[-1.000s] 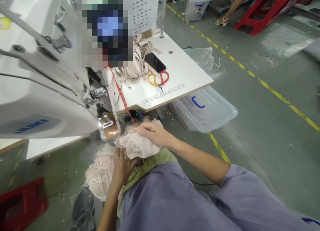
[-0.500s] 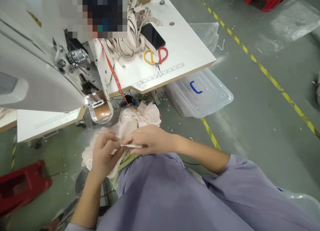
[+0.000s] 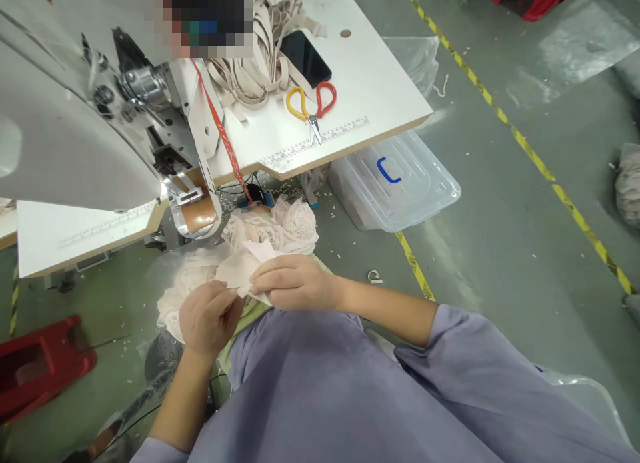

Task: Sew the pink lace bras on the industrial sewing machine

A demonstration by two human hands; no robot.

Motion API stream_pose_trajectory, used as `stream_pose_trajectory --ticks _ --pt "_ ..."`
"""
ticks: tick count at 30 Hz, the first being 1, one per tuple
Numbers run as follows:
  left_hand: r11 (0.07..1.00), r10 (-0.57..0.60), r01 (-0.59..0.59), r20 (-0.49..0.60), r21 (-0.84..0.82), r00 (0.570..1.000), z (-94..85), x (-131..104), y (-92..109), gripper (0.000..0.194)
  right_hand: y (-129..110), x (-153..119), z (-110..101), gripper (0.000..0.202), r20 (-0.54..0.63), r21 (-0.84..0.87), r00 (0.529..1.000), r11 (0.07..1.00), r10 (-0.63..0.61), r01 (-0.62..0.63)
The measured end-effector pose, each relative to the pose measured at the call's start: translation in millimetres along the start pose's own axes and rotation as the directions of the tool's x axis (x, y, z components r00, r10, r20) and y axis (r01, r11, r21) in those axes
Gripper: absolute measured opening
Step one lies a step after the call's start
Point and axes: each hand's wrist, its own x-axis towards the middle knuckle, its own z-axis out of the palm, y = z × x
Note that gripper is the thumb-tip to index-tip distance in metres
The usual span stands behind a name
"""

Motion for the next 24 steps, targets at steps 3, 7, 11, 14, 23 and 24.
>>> stream_pose_trajectory --ticks 3,7,11,14,23,24 --pt "1.0 0.007 -0.007 0.005 -0.001 1.0 0.0 -0.8 -0.8 0.01 0.2 -0.9 0.6 0.031 0.059 0.003 0.998 1.0 0.012 -0.012" --pt "0.993 -0.051 0.053 0.02 -0.102 0.999 2.7 -6.1 1.8 0.015 -8.1 5.4 0.2 0.037 0.092 0.186 0.957 0.939 0.276 -0.289" --pt "0.821 -0.537 0.537 0.058 -0.191 0.842 4.2 -11.4 -0.8 0.004 -3.6 -4.2 -6.2 0.037 0.021 0.494 0.506 0.431 0.863 -0.755" --pt "0.644 -0.76 0.706 -0.133 -0.295 0.637 9.0 -2.3 -17.9 0.039 24.6 -42.8 -13.5 0.045 0.016 0.572 0.011 0.0 1.0 -0.82" --pt "0.62 -0.748 0.783 -0.33 -0.039 0.576 85.2 13.6 -51.7 0.089 81.7 -164.5 -47.7 0.047 -0.254 0.259 -0.083 -0.015 0.964 -0.966" --pt "0.613 -0.756 0.79 -0.31 -0.026 0.577 94.8 7.3 -53.6 0.085 84.3 -165.3 -51.5 0.047 -0.272 0.257 -0.074 -0.002 0.959 -0.966"
